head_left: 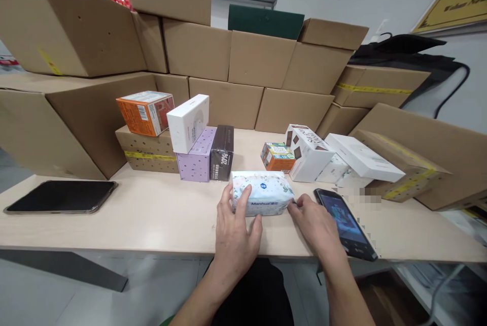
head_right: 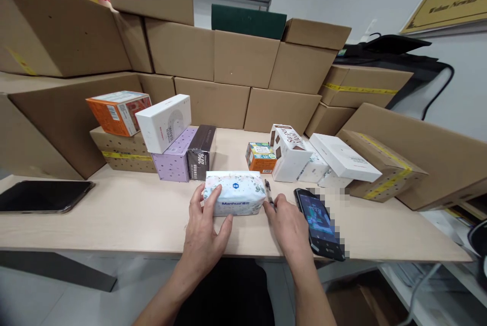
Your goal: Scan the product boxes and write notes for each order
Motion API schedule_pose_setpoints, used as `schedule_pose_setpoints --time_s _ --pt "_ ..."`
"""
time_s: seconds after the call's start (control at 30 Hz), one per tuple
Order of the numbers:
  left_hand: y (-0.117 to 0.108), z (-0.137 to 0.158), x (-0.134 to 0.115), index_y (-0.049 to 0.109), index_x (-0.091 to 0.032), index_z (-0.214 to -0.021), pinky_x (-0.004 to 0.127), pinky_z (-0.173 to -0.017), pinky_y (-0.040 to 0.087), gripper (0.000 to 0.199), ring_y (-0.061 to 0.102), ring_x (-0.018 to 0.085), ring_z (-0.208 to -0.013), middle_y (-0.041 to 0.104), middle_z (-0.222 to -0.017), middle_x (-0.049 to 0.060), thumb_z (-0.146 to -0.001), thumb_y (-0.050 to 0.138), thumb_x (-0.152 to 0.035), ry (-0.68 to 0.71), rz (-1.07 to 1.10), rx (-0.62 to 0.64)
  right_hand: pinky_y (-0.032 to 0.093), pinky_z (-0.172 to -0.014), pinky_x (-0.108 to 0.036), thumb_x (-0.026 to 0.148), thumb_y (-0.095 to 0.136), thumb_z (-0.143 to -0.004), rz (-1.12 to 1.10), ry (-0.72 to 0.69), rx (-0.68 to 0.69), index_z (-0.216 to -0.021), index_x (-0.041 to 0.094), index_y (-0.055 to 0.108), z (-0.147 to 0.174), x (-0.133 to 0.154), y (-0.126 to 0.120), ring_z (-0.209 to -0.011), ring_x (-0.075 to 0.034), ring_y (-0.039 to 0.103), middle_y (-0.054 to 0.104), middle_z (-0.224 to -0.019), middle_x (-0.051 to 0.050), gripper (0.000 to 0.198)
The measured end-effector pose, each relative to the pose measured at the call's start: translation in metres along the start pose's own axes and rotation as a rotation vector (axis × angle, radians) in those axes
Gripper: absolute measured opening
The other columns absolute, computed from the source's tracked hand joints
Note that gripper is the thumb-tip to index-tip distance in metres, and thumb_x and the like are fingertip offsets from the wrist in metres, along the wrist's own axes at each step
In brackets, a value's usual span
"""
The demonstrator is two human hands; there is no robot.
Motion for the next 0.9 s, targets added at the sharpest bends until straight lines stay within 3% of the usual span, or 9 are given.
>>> schedule_pose_setpoints --time_s 0.07,0.2,0.27,0.37,0.47,0.53,0.67,0.9 --pt "0.000 0.000 0.000 0.036 -0.028 -0.147 0.053 -0.104 0.048 0.062 0.044 0.032 -0.134 0.026 -0.154 0.015 -0.089 0.058 -0.020 -0.006 -0.003 0.005 0.039 -0.064 -0.033 0.052 0.039 -0.095 -0.025 0.016 -0.042 -0.104 0.018 0.061 0.007 -0.005 -0.005 -0.081 -0.028 0.066 0.069 -0.086 -0.012 0.042" --pt "-0.001 0.000 0.001 0.037 -0.029 -0.146 0.051 -0.100 0.051 0.062 0.045 0.032 -0.133 0.027 -0.153 0.014 -0.089 0.058 -0.020 -0.029 -0.004 0.015 0.045 -0.079 -0.044 0.061 0.036 -0.093 0.086 0.092 -0.454 -0.124 0.012 0.059 0.040 -0.036 -0.043 -0.104 -0.038 0.059 0.060 -0.114 -0.024 0.062" --pt "-0.001 0.000 0.001 0.037 -0.029 -0.147 0.051 -0.099 0.051 0.063 0.046 0.033 -0.133 0.027 -0.153 0.015 -0.089 0.058 -0.020 -0.027 -0.004 0.016 0.045 -0.082 -0.053 0.067 0.036 -0.091 0.203 0.181 -0.566 -0.135 0.012 0.054 0.058 -0.060 -0.049 -0.115 -0.047 0.052 0.050 -0.130 -0.030 0.073" --pt "-0.001 0.000 -0.001 0.037 -0.028 -0.147 0.051 -0.098 0.052 0.063 0.045 0.033 -0.134 0.027 -0.153 0.016 -0.088 0.059 -0.020 -0.013 -0.007 0.006 0.045 -0.083 -0.059 0.078 0.036 -0.084 0.244 0.303 -0.441 -0.145 0.017 0.044 0.065 -0.099 -0.031 -0.116 -0.051 0.051 0.047 -0.135 -0.029 0.087" --pt "-0.001 0.000 -0.001 0.037 -0.027 -0.147 0.050 -0.098 0.052 0.063 0.044 0.034 -0.134 0.028 -0.152 0.016 -0.088 0.059 -0.020 -0.005 -0.011 -0.003 0.047 -0.085 -0.055 0.078 0.036 -0.083 0.191 0.283 -0.258 -0.149 0.017 0.037 0.057 -0.119 -0.007 -0.110 -0.046 0.058 0.057 -0.124 -0.024 0.090" --pt "-0.001 0.000 -0.001 0.037 -0.027 -0.147 0.050 -0.097 0.053 0.063 0.045 0.034 -0.134 0.028 -0.153 0.016 -0.088 0.059 -0.020 -0.004 -0.012 0.000 0.047 -0.085 -0.053 0.075 0.035 -0.085 0.182 0.254 -0.214 -0.150 0.014 0.034 0.051 -0.120 -0.001 -0.109 -0.044 0.060 0.060 -0.120 -0.025 0.089" --pt "-0.002 0.001 0.000 0.037 -0.027 -0.147 0.049 -0.095 0.053 0.063 0.045 0.033 -0.133 0.028 -0.152 0.016 -0.088 0.059 -0.020 -0.005 -0.010 0.003 0.047 -0.084 -0.051 0.068 0.034 -0.088 0.182 0.280 -0.235 -0.151 0.011 0.032 0.044 -0.114 -0.003 -0.106 -0.044 0.061 0.063 -0.112 -0.026 0.086" --pt "0.000 0.001 0.002 0.036 -0.028 -0.147 0.050 -0.096 0.053 0.063 0.047 0.033 -0.130 0.026 -0.154 0.015 -0.089 0.058 -0.021 -0.020 0.000 0.011 0.042 -0.096 -0.057 0.063 0.040 -0.083 -0.020 0.264 -0.434 -0.144 0.001 0.043 0.059 -0.108 -0.019 -0.106 -0.044 0.061 0.064 -0.108 -0.027 0.087"
Point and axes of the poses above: each hand's wrist, its own z-axis away from the middle knuckle, its own y-axis out of the palm, x = y × z, the point moved 10 cm from there along -z, towards the middle knuckle
